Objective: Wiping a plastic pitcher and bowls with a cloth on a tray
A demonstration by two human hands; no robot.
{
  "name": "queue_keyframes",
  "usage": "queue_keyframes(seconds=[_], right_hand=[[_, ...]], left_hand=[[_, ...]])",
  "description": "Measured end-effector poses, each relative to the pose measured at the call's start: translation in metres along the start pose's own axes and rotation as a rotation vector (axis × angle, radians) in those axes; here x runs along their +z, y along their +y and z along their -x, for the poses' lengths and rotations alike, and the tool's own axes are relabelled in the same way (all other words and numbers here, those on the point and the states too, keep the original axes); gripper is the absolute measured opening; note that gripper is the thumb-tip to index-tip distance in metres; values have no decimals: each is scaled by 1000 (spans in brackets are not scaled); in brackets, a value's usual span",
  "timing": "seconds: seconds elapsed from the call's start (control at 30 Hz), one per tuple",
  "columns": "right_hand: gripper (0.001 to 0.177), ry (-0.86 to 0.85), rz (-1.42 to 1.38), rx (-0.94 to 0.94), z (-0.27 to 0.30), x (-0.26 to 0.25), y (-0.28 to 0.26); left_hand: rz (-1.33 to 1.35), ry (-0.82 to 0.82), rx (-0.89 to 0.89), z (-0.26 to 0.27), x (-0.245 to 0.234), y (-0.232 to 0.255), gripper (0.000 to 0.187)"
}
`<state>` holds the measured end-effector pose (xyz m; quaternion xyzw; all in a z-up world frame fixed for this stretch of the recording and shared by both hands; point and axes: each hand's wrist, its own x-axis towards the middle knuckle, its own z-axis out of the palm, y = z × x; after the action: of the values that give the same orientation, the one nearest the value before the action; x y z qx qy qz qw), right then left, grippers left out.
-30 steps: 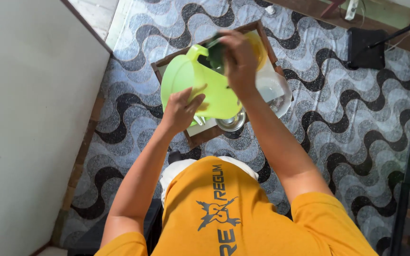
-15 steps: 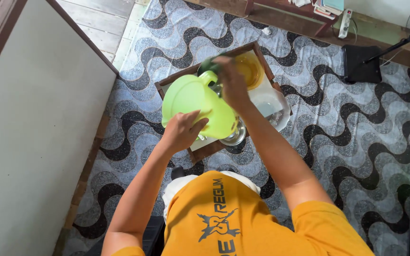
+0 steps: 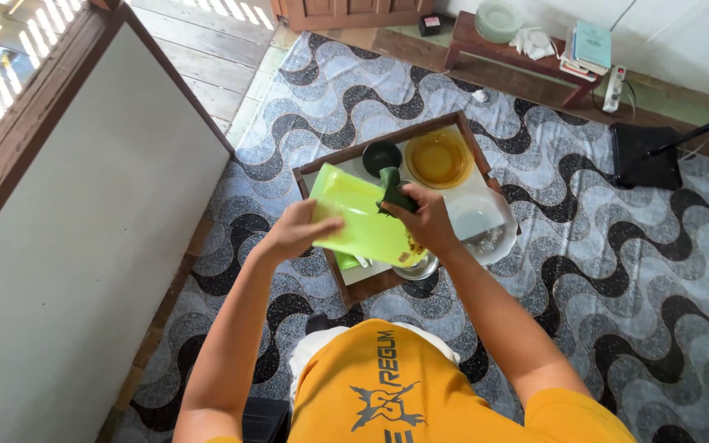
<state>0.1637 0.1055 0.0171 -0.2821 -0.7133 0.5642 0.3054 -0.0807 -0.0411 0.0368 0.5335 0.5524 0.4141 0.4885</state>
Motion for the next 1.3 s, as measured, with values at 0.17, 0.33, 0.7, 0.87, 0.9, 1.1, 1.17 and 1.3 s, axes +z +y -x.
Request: queue_keyframes(seconds=[0.17,0.33,0.7,0.87,0.9,1.1,1.17,1.3], right_hand=[[34,-69,-1,-53,4,20,-39],[28,-90,92,-24,-10,33,-54],[17,154,-362,45,-5,-9,53],[38,-295,526,-515,-14,12,-52],[38,-280,524,-510,-16,8,-42],[55,-326,445,51,-27,16,-3],[66,-246,343,-343,-19,36,4],[69,-220,385,-413,-29,30,-37]], left_hand=[[90,311,-178,-23,6,2,31],[-156,269,-121,-26,22,-12,25],[-234,433,11,9,3,-7,11],[-137,375,222,12,14,1,24],[-143,360,223,16,14,0,24],[-309,462,172,27,17,2,31],[-408,468,327,25,28,-4,27],[-492,450,214,25,37,-11,22]])
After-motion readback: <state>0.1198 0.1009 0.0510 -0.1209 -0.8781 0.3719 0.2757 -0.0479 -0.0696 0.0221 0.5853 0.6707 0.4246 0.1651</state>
